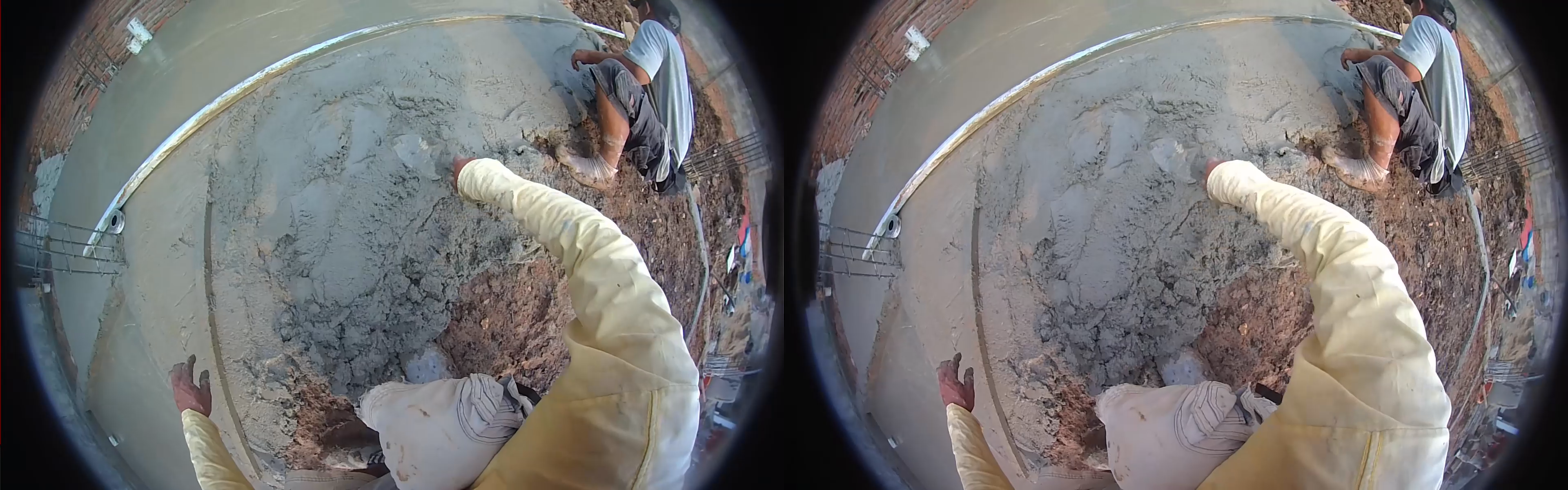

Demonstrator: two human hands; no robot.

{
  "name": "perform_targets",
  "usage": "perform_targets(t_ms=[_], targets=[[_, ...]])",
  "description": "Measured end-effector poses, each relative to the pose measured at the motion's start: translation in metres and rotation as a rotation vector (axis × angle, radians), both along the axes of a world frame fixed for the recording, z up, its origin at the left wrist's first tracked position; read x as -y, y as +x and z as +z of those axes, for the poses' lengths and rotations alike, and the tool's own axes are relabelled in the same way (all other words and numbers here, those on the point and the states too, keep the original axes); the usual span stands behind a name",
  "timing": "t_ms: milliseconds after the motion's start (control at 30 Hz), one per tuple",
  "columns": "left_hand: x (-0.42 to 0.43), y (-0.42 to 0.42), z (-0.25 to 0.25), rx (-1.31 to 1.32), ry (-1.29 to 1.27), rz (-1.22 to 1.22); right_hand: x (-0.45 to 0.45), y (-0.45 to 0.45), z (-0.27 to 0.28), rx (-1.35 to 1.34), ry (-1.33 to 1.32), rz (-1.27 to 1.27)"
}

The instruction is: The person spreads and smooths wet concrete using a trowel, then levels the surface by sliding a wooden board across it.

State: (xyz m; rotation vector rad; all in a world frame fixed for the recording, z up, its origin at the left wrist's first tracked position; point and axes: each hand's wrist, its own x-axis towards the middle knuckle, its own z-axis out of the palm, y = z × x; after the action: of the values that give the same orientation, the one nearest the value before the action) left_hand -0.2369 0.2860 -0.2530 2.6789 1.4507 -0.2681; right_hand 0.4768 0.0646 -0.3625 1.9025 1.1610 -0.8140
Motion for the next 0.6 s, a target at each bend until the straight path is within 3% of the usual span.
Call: perform_targets(t_ms=[67, 133, 167, 233, 267, 300, 433, 533, 600], targets=[[0.005, 0.001, -0.001, 0.0, -0.026, 0.013, 0.012, 0.01, 0.005, 0.164, 0.24, -0.264], [0.013, -0.005, -0.001, 0.011, 0.007, -0.006, 0.012, 0.005, 0.012, 0.075, 0.368, -0.652], [0.017, -0.011, 0.0, 0.022, 0.051, -0.035, 0.002, -0.015, 0.04, 0.014, 0.447, -1.192], [0.031, -0.026, -0.001, 0.125, 0.035, 0.057, 0.02, -0.025, 0.001, -0.501, 0.849, -1.619], [0.035, -0.028, -0.002, 0.224, -0.021, 0.158, 0.017, -0.059, 0.076, -0.691, 0.538, -1.637], [0.035, -0.026, -0.006, 0.328, -0.08, 0.252, 0.029, -0.048, 0.034, -0.777, 0.427, -1.588], [0.027, -0.039, -0.046, 0.302, -0.111, 0.222, 0.076, -0.113, 0.057, -0.738, 0.402, -1.144], [0.012, -0.026, -0.045, 0.263, -0.077, 0.161, 0.096, -0.151, 0.059, -0.722, 0.392, -0.829], [0.005, -0.019, -0.039, 0.319, -0.044, 0.162, 0.122, -0.123, 0.016, -0.368, 0.535, -0.159]])
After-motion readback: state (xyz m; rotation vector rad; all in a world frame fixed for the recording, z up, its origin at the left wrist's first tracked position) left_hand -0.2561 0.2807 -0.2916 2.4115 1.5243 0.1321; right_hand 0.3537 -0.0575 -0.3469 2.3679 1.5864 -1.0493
